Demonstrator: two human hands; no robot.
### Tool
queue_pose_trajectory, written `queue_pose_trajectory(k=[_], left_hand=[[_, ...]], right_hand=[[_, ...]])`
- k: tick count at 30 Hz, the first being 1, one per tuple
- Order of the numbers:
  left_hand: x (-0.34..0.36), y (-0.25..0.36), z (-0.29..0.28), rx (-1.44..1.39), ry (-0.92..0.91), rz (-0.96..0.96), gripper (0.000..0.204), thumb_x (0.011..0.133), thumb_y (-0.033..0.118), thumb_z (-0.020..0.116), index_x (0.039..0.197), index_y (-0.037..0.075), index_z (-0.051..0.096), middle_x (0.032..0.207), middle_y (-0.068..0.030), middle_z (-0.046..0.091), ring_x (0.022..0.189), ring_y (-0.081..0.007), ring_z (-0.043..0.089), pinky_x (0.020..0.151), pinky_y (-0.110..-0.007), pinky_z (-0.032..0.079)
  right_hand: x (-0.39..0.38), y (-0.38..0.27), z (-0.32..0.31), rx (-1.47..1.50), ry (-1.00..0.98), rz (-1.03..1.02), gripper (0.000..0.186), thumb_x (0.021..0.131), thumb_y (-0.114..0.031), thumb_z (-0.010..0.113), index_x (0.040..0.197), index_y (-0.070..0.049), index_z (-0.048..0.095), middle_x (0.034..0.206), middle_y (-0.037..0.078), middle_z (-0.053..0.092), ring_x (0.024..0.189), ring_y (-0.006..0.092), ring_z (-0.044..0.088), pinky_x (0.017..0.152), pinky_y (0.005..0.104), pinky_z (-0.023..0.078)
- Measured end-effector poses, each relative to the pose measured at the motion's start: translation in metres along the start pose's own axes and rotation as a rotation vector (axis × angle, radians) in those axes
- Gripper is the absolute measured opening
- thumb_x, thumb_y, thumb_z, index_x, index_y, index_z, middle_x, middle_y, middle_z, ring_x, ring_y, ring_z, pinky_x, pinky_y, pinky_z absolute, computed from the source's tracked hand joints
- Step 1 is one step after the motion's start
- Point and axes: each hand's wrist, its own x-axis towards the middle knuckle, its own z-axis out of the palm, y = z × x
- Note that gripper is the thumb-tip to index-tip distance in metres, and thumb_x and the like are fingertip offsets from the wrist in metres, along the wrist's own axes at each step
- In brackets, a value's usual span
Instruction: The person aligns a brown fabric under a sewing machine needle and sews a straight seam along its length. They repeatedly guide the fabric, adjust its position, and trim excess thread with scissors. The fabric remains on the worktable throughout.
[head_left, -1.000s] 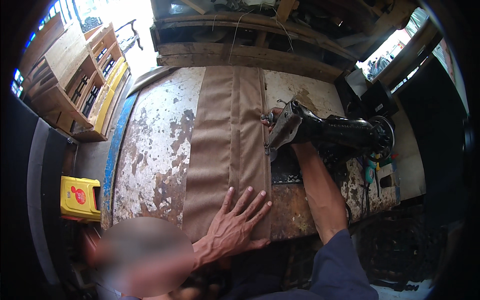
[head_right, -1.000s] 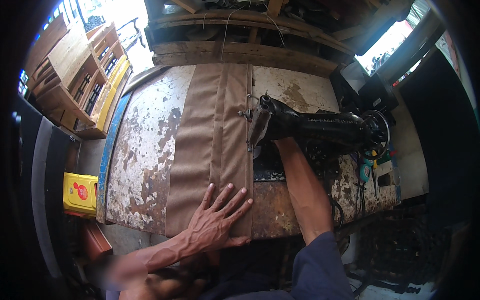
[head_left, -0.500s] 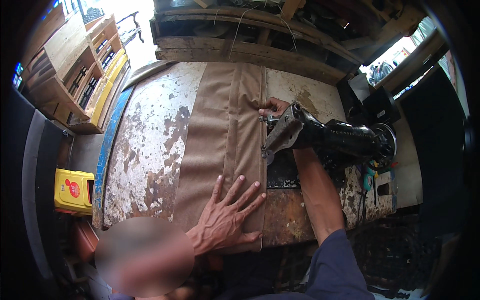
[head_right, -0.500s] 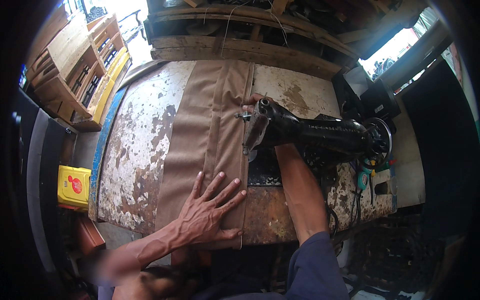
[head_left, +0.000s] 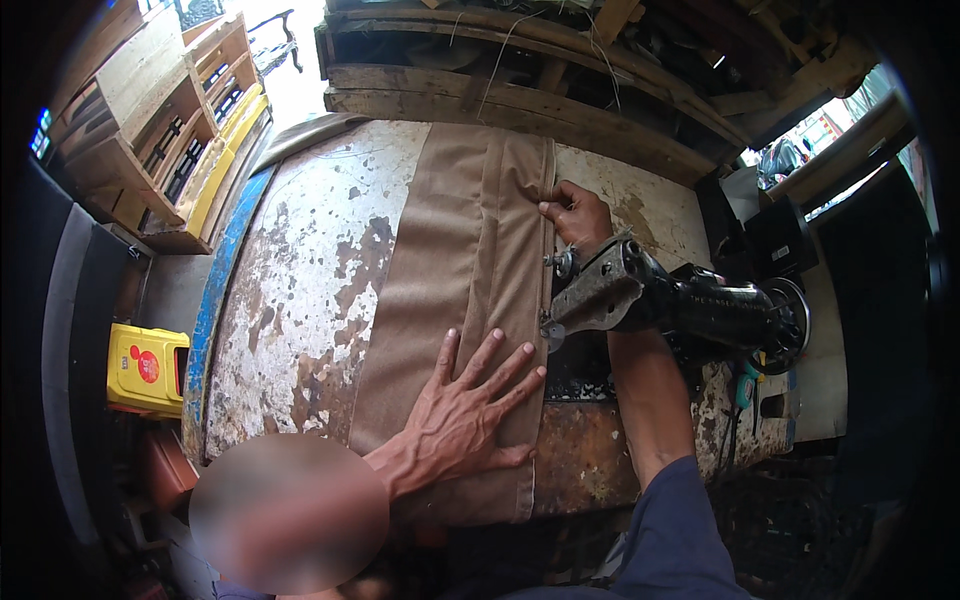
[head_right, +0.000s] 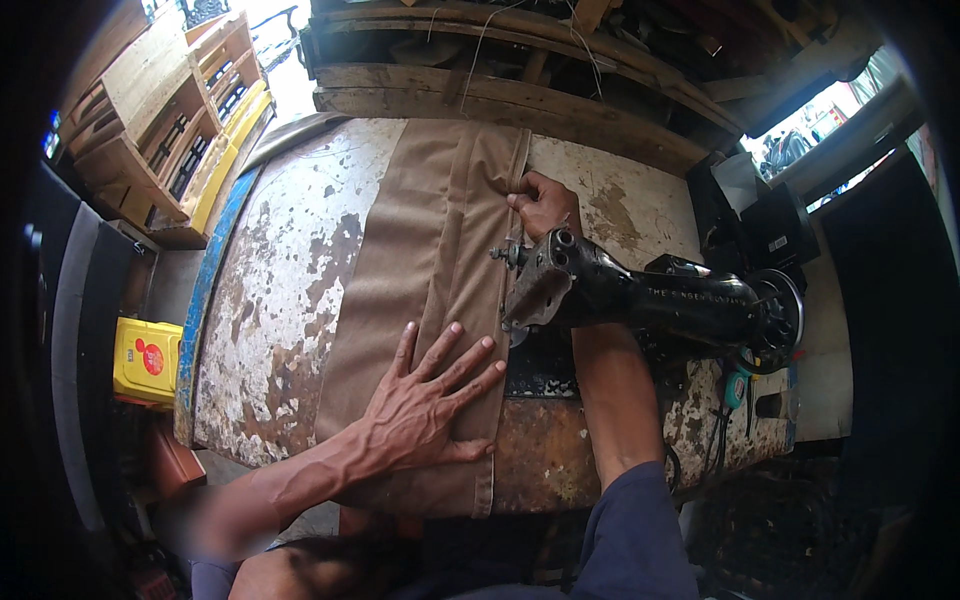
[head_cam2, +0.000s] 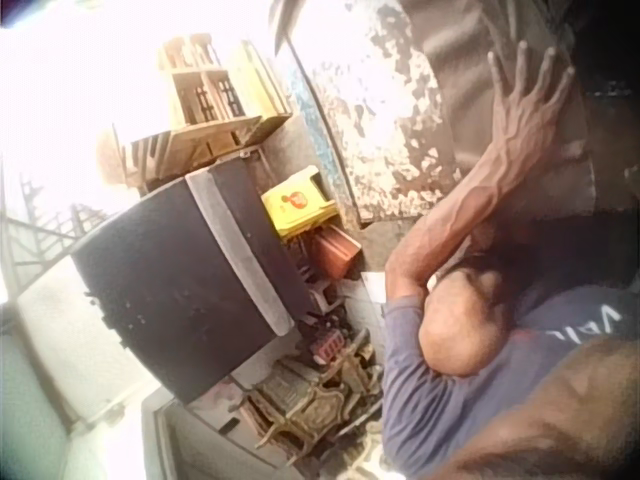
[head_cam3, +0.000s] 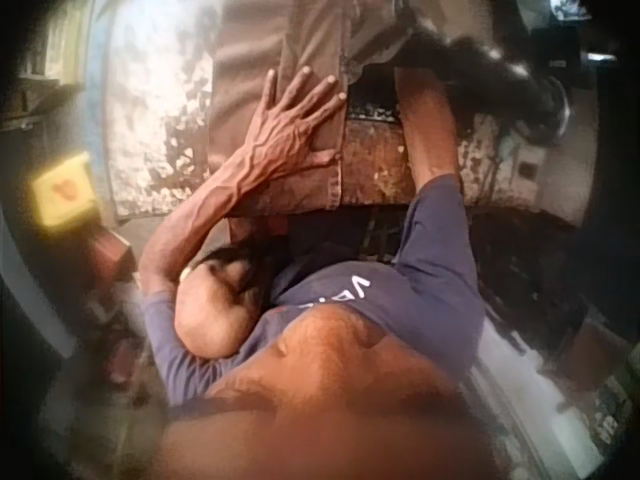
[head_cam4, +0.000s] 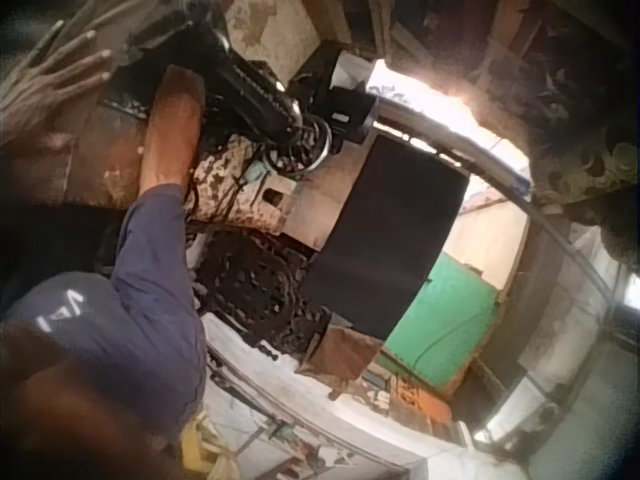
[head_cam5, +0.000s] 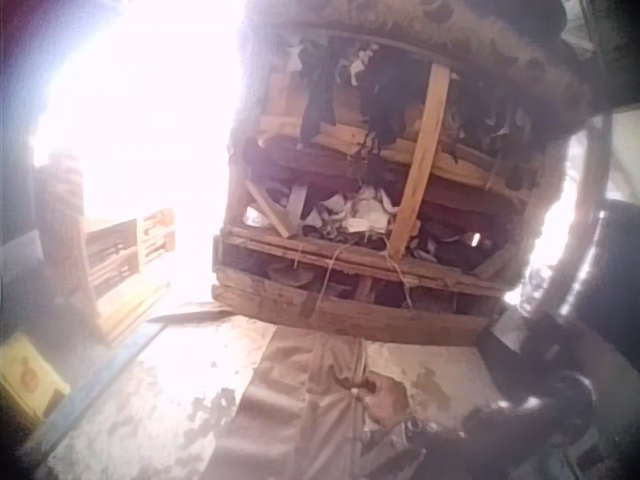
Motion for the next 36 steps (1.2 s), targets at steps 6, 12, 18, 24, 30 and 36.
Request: queue_pose_trajectory(k=[6,12,18,24,30,36], left_hand=[[0.018,-0.009,-0.003,0.007,0.025,-0.007,0.101,0.09,0.081,0.061,0.171,0.027,0.035,0.181,-0.0054,0.025,0.168,-0.038,0.011,0.132,-0.071,0.0],[0.033,-0.018,-0.003,-0.007,0.041,-0.008,0.098,0.088,0.077,0.067,0.17,0.031,0.038,0.18,-0.0071,0.025,0.167,-0.0398,0.012,0.131,-0.073,0.002],[0.045,-0.025,0.001,-0.03,0.086,-0.009,0.084,0.09,0.075,0.067,0.164,0.04,0.048,0.179,-0.0117,0.027,0.167,-0.04,0.013,0.13,-0.073,0.001],[0.054,-0.035,0.001,-0.05,0.11,0.017,0.073,0.092,0.075,0.065,0.157,0.044,0.057,0.178,-0.0164,0.027,0.167,-0.0432,0.011,0.129,-0.074,0.001],[0.062,-0.043,0.002,-0.069,0.145,0.048,0.059,0.094,0.073,0.065,0.145,0.045,0.069,0.178,-0.0168,0.027,0.167,-0.0454,0.01,0.129,-0.075,-0.001],[0.067,-0.046,-0.001,-0.033,0.169,0.079,0.052,0.095,0.07,0.067,0.14,0.045,0.073,0.177,-0.017,0.03,0.166,-0.0466,0.011,0.129,-0.075,0.001]], right_hand=[[0.021,0.004,0.001,-0.052,0.019,-0.067,0.023,0.093,-0.017,0.078,0.111,-0.003,0.077,0.1,0.015,0.081,0.092,0.0247,0.077,0.086,0.0377,0.057],[0.04,0.004,0.002,-0.09,0.036,-0.062,0.024,0.092,-0.021,0.079,0.11,-0.005,0.078,0.101,0.015,0.081,0.094,0.0245,0.077,0.086,0.0373,0.057],[0.055,0.001,0.004,-0.133,0.069,-0.055,0.024,0.091,-0.018,0.077,0.111,-0.004,0.078,0.1,0.018,0.08,0.093,0.0331,0.078,0.086,0.0417,0.057],[0.069,0.004,0.006,-0.133,0.089,-0.049,0.024,0.091,-0.017,0.076,0.112,-0.005,0.078,0.103,0.018,0.081,0.097,0.0329,0.078,0.088,0.0414,0.058],[0.076,0.006,0.01,-0.186,0.138,-0.057,0.028,0.091,-0.019,0.077,0.116,-0.007,0.079,0.106,0.021,0.08,0.1,0.0374,0.077,0.09,0.0444,0.058],[0.04,0.014,0.011,-0.211,0.236,-0.047,0.044,0.091,-0.027,0.08,0.129,-0.006,0.075,0.117,0.021,0.076,0.109,0.0372,0.074,0.095,0.0474,0.057]])
